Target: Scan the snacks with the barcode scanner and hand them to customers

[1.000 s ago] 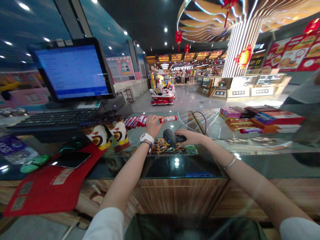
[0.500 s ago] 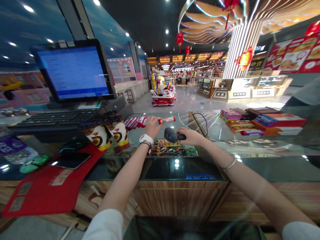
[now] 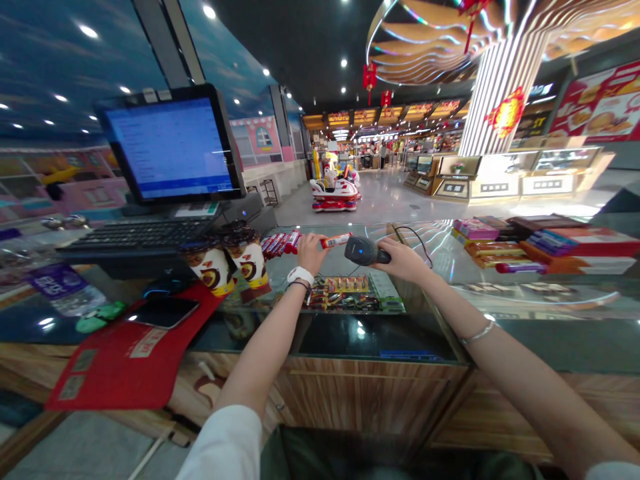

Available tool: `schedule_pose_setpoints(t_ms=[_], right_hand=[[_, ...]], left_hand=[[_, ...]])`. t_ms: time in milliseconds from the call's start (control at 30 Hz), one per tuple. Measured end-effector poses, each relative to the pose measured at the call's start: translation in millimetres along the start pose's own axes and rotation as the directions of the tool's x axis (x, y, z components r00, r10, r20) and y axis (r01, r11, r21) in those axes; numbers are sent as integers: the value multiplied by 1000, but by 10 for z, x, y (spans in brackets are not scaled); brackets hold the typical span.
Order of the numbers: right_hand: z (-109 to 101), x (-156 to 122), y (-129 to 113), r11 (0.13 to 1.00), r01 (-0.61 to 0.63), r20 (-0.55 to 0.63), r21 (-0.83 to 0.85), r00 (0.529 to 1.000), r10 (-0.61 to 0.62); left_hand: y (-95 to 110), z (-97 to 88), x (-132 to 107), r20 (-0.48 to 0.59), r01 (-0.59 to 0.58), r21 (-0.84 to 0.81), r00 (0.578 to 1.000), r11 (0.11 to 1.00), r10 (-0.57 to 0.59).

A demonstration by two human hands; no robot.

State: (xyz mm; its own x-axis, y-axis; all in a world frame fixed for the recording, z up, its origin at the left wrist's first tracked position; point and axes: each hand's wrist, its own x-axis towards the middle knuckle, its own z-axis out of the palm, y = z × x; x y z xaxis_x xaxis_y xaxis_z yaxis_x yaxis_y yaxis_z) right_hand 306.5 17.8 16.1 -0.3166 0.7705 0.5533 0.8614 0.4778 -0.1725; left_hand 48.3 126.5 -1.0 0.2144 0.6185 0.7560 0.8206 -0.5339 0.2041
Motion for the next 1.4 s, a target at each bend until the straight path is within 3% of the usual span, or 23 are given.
schedule_pose_setpoints(t_ms=[633, 1033, 1400], right_hand=[[-18, -21, -98, 999, -32, 63, 14, 998, 31], [8, -17, -78, 999, -41, 69, 18, 997, 40], [173, -57, -90, 995, -17, 230, 100, 973, -6]], left_hand=[[-52, 18, -16, 42, -9, 21, 999, 1000, 8], [27, -41, -1, 44, 26, 2, 999, 1000, -26], [81, -76, -4, 27, 25, -40, 999, 999, -24]])
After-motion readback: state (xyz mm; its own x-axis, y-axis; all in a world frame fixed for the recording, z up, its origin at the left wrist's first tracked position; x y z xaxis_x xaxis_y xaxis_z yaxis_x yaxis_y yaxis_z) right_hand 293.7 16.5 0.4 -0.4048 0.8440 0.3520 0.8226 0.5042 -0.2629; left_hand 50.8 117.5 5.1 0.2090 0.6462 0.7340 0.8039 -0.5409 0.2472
